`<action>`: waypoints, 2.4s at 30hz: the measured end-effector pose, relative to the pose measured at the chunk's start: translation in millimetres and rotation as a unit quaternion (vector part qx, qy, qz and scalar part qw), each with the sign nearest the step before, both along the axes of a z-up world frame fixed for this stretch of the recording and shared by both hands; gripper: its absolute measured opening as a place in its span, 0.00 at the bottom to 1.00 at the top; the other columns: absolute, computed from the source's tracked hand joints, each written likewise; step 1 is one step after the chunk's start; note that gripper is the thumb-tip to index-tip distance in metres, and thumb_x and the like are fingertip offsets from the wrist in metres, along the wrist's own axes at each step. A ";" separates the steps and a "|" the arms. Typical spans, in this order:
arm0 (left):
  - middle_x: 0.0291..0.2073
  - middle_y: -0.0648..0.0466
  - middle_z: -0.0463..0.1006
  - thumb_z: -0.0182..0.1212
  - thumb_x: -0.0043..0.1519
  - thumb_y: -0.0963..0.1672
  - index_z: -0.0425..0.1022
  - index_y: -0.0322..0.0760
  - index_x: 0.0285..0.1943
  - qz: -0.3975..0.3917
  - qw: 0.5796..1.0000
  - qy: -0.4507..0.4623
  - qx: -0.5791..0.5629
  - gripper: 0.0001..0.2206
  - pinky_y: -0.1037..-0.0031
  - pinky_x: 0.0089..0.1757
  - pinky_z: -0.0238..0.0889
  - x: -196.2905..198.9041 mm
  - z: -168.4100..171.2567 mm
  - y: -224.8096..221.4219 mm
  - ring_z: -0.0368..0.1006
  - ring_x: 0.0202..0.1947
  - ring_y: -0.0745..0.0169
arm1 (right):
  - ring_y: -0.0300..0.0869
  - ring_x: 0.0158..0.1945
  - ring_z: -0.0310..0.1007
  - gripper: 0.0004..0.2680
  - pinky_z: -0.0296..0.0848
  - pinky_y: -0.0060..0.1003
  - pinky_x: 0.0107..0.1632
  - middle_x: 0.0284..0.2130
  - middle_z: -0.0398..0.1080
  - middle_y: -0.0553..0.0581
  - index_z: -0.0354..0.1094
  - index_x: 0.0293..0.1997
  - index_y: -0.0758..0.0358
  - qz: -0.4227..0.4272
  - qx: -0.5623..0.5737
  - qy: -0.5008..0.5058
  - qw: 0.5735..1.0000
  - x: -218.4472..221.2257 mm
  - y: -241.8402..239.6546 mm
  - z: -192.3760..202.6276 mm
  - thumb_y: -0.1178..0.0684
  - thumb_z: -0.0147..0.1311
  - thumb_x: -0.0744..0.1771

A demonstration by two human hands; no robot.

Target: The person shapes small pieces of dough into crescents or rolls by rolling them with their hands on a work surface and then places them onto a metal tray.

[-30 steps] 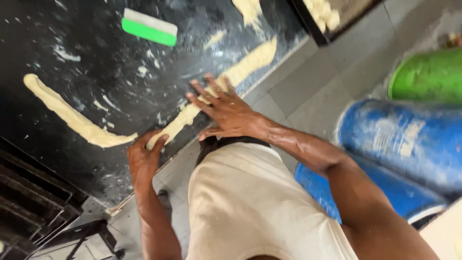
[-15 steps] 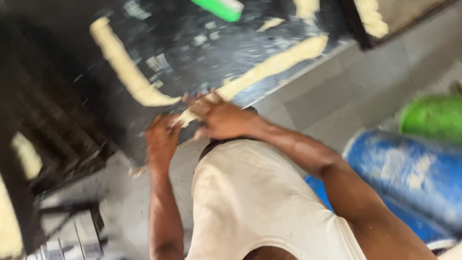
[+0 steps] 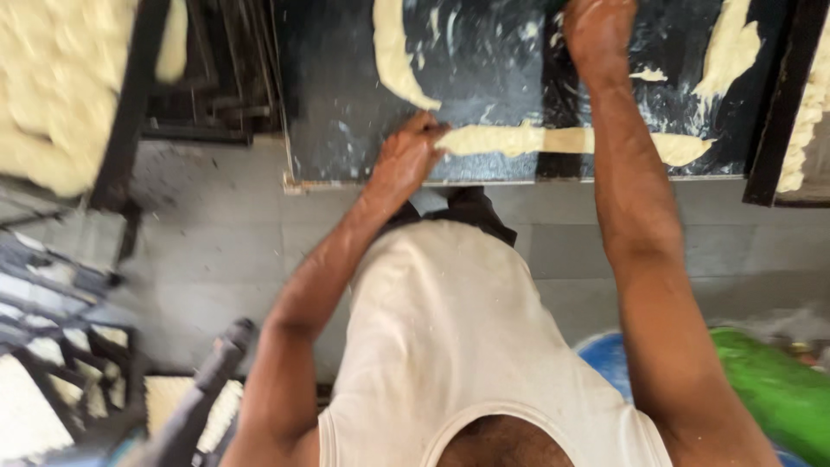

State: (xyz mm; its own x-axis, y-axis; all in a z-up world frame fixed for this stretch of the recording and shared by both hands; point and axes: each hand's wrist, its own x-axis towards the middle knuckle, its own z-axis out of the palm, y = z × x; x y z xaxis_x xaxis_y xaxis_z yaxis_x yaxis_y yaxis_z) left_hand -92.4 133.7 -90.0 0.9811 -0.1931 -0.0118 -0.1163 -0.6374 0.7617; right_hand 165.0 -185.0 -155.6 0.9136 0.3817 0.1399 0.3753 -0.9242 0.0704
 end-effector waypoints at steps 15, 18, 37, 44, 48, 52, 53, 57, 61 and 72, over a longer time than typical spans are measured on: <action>0.49 0.51 0.72 0.74 0.56 0.44 0.76 0.39 0.60 0.035 0.994 -0.108 0.000 0.22 0.61 0.49 0.73 -20.9 -1.6 18.8 0.74 0.51 0.49 | 0.50 0.33 0.74 0.16 0.70 0.47 0.33 0.39 0.69 0.64 0.50 0.62 0.62 0.037 0.330 0.190 0.924 -197.5 171.9 102.9 0.68 0.50 0.69; 0.51 0.47 0.71 0.74 0.53 0.44 0.75 0.33 0.58 0.052 0.992 -0.111 -0.011 0.24 0.61 0.47 0.72 -24.7 -0.8 11.2 0.73 0.51 0.47 | 0.48 0.33 0.74 0.16 0.68 0.46 0.32 0.34 0.69 0.63 0.52 0.59 0.63 0.014 0.298 0.170 0.939 -200.3 180.9 111.4 0.67 0.53 0.68; 0.56 0.49 0.70 0.51 0.65 0.31 0.67 0.32 0.67 0.091 0.908 0.066 -0.403 0.21 0.73 0.54 0.71 -23.2 8.9 49.7 0.76 0.55 0.59 | 0.50 0.34 0.73 0.15 0.71 0.46 0.35 0.39 0.69 0.65 0.51 0.59 0.64 -0.057 0.261 0.044 0.963 -173.1 40.3 88.2 0.69 0.50 0.68; 0.44 0.59 0.73 0.58 0.70 0.39 0.64 0.35 0.56 0.140 0.860 0.159 -0.464 0.09 0.79 0.47 0.76 -9.0 33.3 11.9 0.82 0.47 0.71 | 0.52 0.32 0.70 0.12 0.69 0.49 0.36 0.35 0.65 0.67 0.52 0.57 0.65 -0.145 0.274 0.057 0.949 -163.2 -9.6 105.1 0.70 0.50 0.71; 0.32 0.61 0.68 0.65 0.68 0.42 0.75 0.37 0.60 0.156 0.903 0.193 -0.352 0.12 0.81 0.33 0.54 3.2 46.2 -12.3 0.56 0.29 0.76 | 0.51 0.40 0.74 0.17 0.75 0.45 0.39 0.42 0.68 0.66 0.53 0.57 0.64 -0.086 0.238 0.034 0.967 -159.9 -57.0 93.3 0.70 0.54 0.66; 0.33 0.62 0.70 0.66 0.69 0.42 0.78 0.37 0.61 0.133 0.905 0.196 -0.352 0.12 0.81 0.34 0.56 9.6 48.8 -30.9 0.58 0.31 0.75 | 0.48 0.42 0.77 0.18 0.80 0.39 0.37 0.43 0.70 0.64 0.54 0.61 0.64 -0.162 0.289 0.052 0.942 -152.3 -89.9 82.4 0.71 0.53 0.67; 0.35 0.61 0.72 0.66 0.70 0.41 0.78 0.34 0.60 0.121 0.903 0.183 -0.369 0.11 0.81 0.37 0.59 13.9 48.1 -38.1 0.62 0.33 0.75 | 0.49 0.44 0.77 0.19 0.80 0.40 0.40 0.43 0.70 0.64 0.54 0.62 0.64 -0.147 0.277 0.024 0.949 -152.1 -97.7 84.2 0.71 0.54 0.67; 0.50 0.60 0.76 0.65 0.65 0.39 0.65 0.33 0.58 0.116 0.872 0.166 -0.445 0.16 0.77 0.49 0.73 36.2 51.3 -64.6 0.76 0.52 0.71 | 0.51 0.37 0.75 0.17 0.74 0.46 0.37 0.40 0.70 0.66 0.53 0.59 0.66 -0.157 0.235 0.057 0.957 -137.7 -115.9 100.1 0.69 0.58 0.67; 0.45 0.50 0.80 0.64 0.66 0.40 0.59 0.34 0.69 0.113 0.851 0.224 -0.461 0.24 0.73 0.51 0.75 43.4 53.5 -93.6 0.79 0.50 0.63 | 0.50 0.37 0.76 0.17 0.74 0.44 0.36 0.37 0.70 0.63 0.54 0.58 0.64 -0.119 0.242 0.025 0.963 -142.2 -140.5 115.1 0.67 0.59 0.67; 0.49 0.47 0.82 0.61 0.69 0.40 0.72 0.27 0.68 0.140 0.887 0.256 -0.358 0.18 0.78 0.49 0.74 48.9 59.2 -130.3 0.79 0.46 0.67 | 0.44 0.29 0.74 0.17 0.73 0.32 0.24 0.36 0.70 0.63 0.54 0.59 0.67 -0.150 0.225 0.093 0.958 -136.2 -191.5 121.6 0.71 0.55 0.66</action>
